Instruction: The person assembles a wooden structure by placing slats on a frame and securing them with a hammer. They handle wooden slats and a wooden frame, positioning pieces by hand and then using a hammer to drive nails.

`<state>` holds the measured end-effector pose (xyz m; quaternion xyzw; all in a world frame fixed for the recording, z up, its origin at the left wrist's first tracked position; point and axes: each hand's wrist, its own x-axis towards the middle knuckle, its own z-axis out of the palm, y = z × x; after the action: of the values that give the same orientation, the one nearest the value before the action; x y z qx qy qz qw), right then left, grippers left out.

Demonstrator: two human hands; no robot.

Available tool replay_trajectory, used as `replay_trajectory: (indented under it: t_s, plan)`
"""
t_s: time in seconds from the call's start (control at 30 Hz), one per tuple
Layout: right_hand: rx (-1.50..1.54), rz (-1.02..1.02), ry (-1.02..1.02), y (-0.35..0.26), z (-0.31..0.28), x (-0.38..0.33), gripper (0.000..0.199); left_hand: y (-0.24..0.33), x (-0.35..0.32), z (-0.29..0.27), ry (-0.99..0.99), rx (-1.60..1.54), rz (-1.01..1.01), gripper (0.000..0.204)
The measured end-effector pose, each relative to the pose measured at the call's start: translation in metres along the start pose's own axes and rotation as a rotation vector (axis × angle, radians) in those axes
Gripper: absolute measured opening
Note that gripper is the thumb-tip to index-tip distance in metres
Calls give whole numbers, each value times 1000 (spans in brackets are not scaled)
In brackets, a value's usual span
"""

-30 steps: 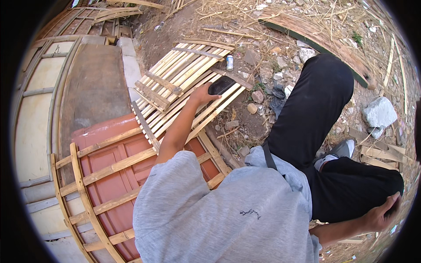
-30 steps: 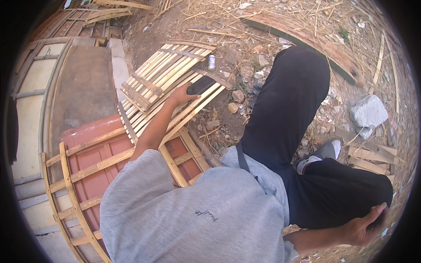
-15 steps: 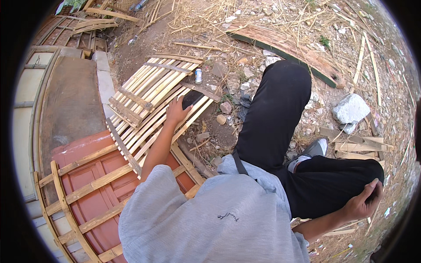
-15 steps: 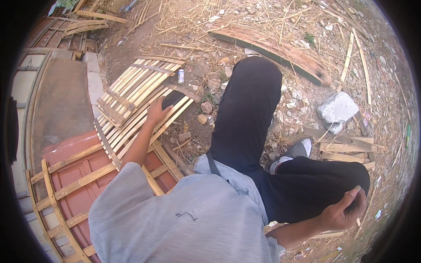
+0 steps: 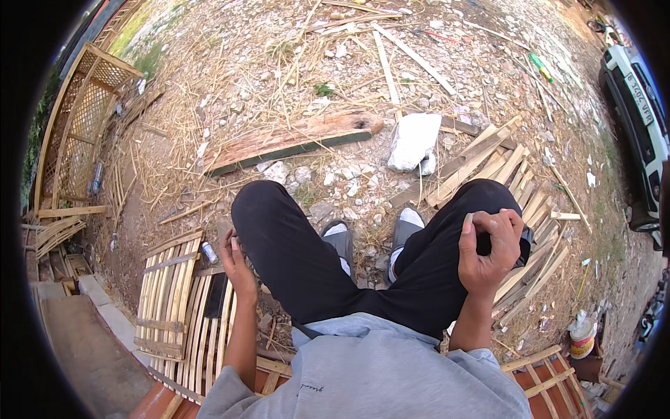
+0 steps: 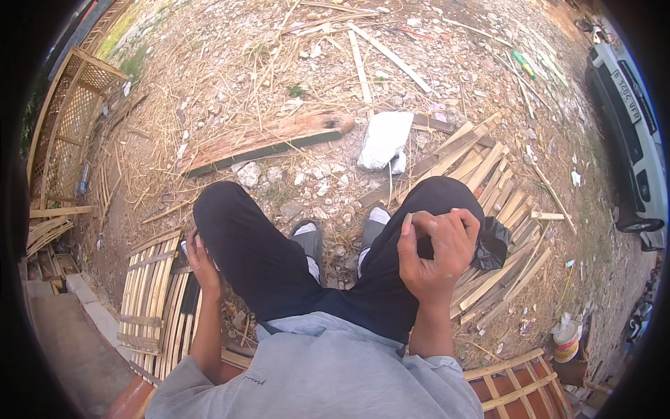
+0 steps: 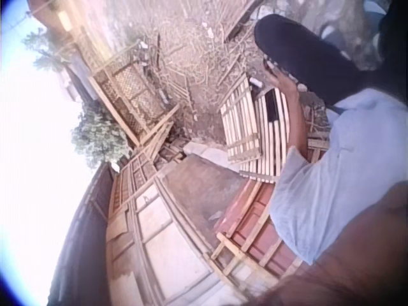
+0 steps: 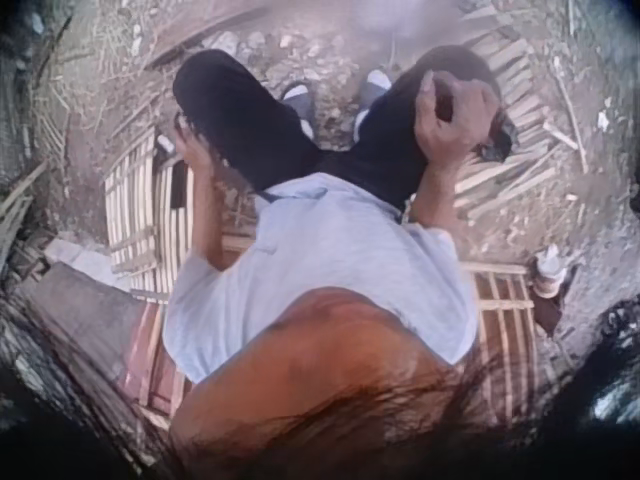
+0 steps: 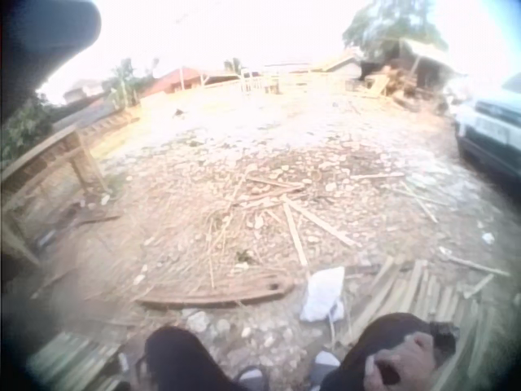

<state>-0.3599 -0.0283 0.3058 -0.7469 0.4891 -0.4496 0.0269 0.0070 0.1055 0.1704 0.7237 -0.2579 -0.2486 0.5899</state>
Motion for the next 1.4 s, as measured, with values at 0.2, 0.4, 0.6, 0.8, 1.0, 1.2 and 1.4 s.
replay_trajectory:
  t_s: [0.2, 0.4, 0.6, 0.8, 1.0, 1.2, 1.4]
  plan:
    - [45, 13, 17, 1, -9, 1, 10, 93, 55, 48, 161, -404, 290, 29]
    - [198, 5, 44, 5, -10, 0, 13, 105, 53, 77, 144, -415, 257, 36]
    - [375, -17, 71, 3, -9, 0, 15, 98, 42, 77, 246, -374, 221, 27]
    - [552, -23, 97, 1, -4, -2, 16, 101, 19, 85, 326, -269, 266, 27]
    - [1192, 467, 352, 51, -6, -27, 11, 91, 8, 82, 330, -156, 346, 28]
    - [-268, 957, -135, 206, 29, -194, 34, 76, 11, 78, 288, -75, 470, 30]
    - [-585, 1114, -273, 179, 36, -268, 52, 69, 15, 73, 220, -38, 555, 28]
